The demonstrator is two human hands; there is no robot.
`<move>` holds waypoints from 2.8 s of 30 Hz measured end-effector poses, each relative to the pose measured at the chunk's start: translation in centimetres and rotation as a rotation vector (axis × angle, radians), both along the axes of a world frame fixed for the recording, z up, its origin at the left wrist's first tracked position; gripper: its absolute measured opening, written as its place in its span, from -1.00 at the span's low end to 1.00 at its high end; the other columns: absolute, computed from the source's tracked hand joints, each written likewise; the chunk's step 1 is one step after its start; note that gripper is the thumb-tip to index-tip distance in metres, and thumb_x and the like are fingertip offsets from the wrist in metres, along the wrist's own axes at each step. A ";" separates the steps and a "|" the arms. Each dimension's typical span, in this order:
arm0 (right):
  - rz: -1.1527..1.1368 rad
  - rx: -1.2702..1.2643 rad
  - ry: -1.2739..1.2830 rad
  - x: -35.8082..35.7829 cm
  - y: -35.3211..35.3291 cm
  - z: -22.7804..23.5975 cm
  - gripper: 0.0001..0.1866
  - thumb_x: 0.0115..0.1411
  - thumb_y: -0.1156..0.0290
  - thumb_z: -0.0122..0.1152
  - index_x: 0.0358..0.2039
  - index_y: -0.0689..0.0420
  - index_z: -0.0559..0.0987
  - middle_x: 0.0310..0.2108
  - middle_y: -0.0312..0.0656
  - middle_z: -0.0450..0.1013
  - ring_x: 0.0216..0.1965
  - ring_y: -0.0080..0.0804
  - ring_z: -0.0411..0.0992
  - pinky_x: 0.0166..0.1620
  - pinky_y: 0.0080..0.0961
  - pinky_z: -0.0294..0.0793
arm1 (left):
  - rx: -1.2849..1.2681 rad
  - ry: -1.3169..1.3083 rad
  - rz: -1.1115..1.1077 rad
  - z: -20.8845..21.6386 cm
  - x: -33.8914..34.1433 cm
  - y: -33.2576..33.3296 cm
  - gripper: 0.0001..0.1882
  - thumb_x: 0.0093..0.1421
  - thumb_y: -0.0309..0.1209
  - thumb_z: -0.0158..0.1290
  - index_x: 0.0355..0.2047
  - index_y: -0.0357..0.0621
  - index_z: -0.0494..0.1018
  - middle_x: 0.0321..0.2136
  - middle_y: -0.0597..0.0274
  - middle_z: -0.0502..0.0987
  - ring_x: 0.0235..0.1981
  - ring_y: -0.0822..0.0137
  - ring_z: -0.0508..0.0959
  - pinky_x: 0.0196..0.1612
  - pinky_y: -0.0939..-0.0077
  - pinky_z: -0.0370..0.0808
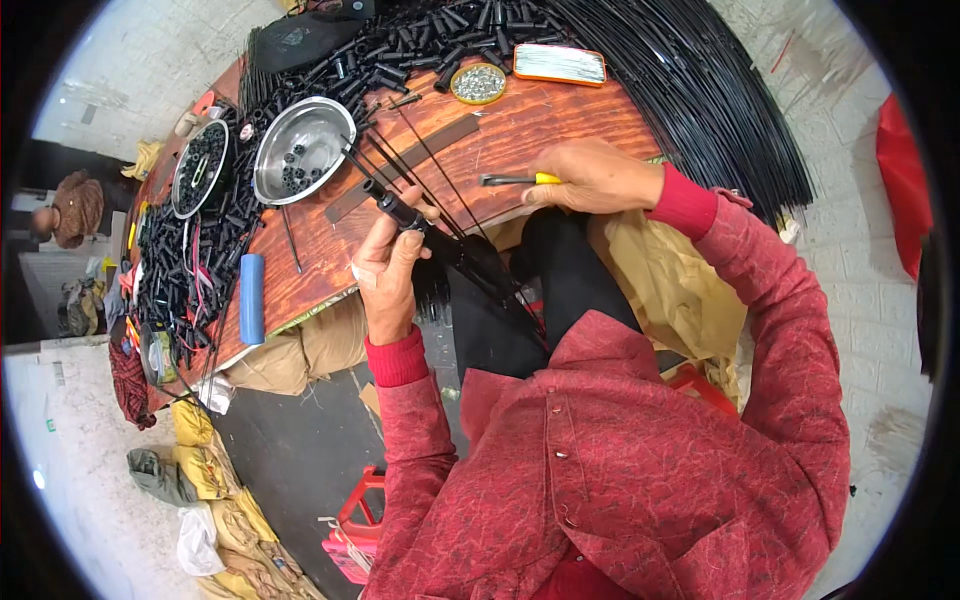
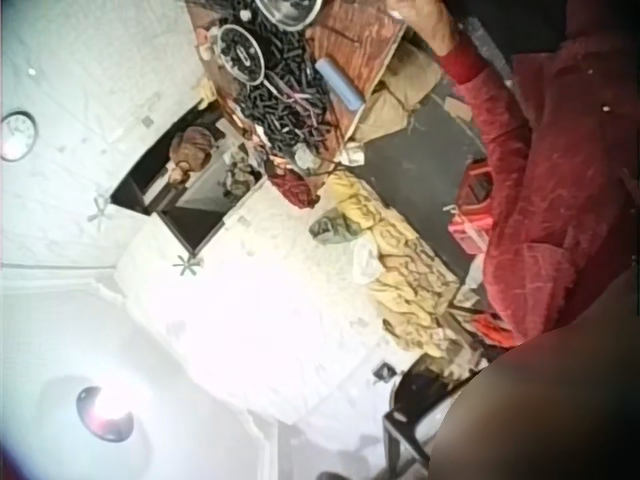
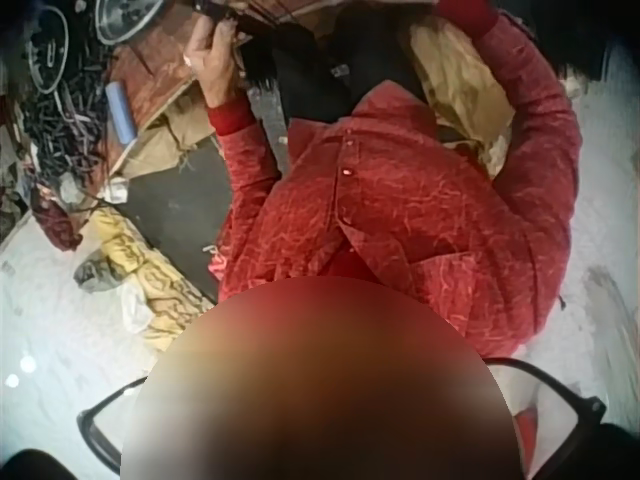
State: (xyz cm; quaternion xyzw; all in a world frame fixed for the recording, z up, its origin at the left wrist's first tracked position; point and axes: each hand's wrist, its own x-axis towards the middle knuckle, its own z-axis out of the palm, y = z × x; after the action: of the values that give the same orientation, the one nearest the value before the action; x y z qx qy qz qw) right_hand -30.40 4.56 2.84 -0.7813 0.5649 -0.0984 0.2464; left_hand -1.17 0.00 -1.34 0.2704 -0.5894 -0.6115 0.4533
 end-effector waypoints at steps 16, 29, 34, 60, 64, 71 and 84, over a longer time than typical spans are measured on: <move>-0.247 -0.597 -0.039 2.2 -0.2 -5.8 -0.74 0.08 0.30 0.31 -0.29 0.15 0.49 -0.32 -0.14 0.42 -0.25 -0.11 0.43 -0.19 -0.24 0.43 | 0.173 0.350 -0.165 -3.5 1.8 -1.6 -0.53 0.18 -0.37 0.24 0.02 -0.37 0.40 -0.15 -0.16 0.59 -0.30 0.32 0.62 -0.37 0.65 0.52; -0.197 0.075 -1.019 10.2 2.1 -3.7 -0.71 0.18 0.27 0.37 -0.29 0.20 0.49 -0.50 -0.41 0.28 -0.46 -0.68 0.21 -0.39 -0.64 0.26 | 0.169 0.408 -0.195 -3.4 1.9 -1.3 -0.46 0.06 -0.38 0.34 -0.02 -0.35 0.37 -0.23 -0.18 0.62 -0.32 0.20 0.66 -0.40 0.57 0.57; -0.167 0.123 -1.279 11.3 1.9 -4.4 -0.76 0.20 0.33 0.35 -0.32 0.20 0.51 -0.47 -0.47 0.29 -0.41 -0.74 0.21 -0.34 -0.68 0.26 | 0.127 0.443 -0.192 -3.1 1.8 -0.8 -0.54 0.04 -0.41 0.34 -0.12 -0.30 0.40 -0.23 -0.22 0.60 -0.29 0.14 0.66 -0.29 0.49 0.61; -0.228 -0.060 -1.139 12.8 2.7 -3.9 -0.80 0.15 0.40 0.35 -0.33 0.23 0.53 -0.51 -0.37 0.36 -0.44 -0.68 0.25 -0.35 -0.62 0.31 | 0.141 0.603 -0.387 -5.2 2.5 -1.3 -0.65 0.09 -0.34 0.32 -0.14 0.11 0.45 -0.18 0.37 0.58 -0.07 0.33 0.57 0.05 0.25 0.51; -0.245 -0.009 -1.307 13.3 2.4 -4.3 -0.79 0.13 0.41 0.36 -0.34 0.23 0.52 -0.50 -0.39 0.37 -0.46 -0.69 0.26 -0.37 -0.65 0.32 | 0.146 0.572 -0.310 -5.3 2.4 -1.0 -0.67 0.09 -0.35 0.32 -0.17 0.10 0.45 -0.23 0.41 0.56 -0.08 0.36 0.55 0.07 0.22 0.49; -0.201 -0.037 -1.234 13.3 2.6 -3.7 -0.82 0.12 0.46 0.36 -0.35 0.23 0.51 -0.49 -0.40 0.37 -0.45 -0.71 0.30 -0.37 -0.67 0.34 | 0.180 0.514 -0.040 -6.1 2.7 -0.7 -0.75 0.11 -0.30 0.27 -0.31 -0.03 0.43 -0.43 0.26 0.46 -0.40 0.33 0.48 -0.32 0.40 0.48; -0.248 0.048 -1.371 13.8 2.1 -4.0 -0.74 0.08 0.42 0.43 -0.30 0.21 0.51 -0.45 -0.41 0.38 -0.42 -0.72 0.32 -0.33 -0.70 0.38 | 0.188 0.276 -0.042 -8.5 5.2 -1.9 -0.47 0.03 -0.18 0.27 0.01 0.08 0.37 -0.05 0.17 0.46 0.07 -0.02 0.45 0.09 -0.11 0.44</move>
State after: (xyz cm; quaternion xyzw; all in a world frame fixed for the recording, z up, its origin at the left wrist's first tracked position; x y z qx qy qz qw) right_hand -16.59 6.70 -1.20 -0.4673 0.3689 -0.5843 0.5515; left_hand 4.04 -1.90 -9.80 0.2127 -0.4675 -0.7045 0.4898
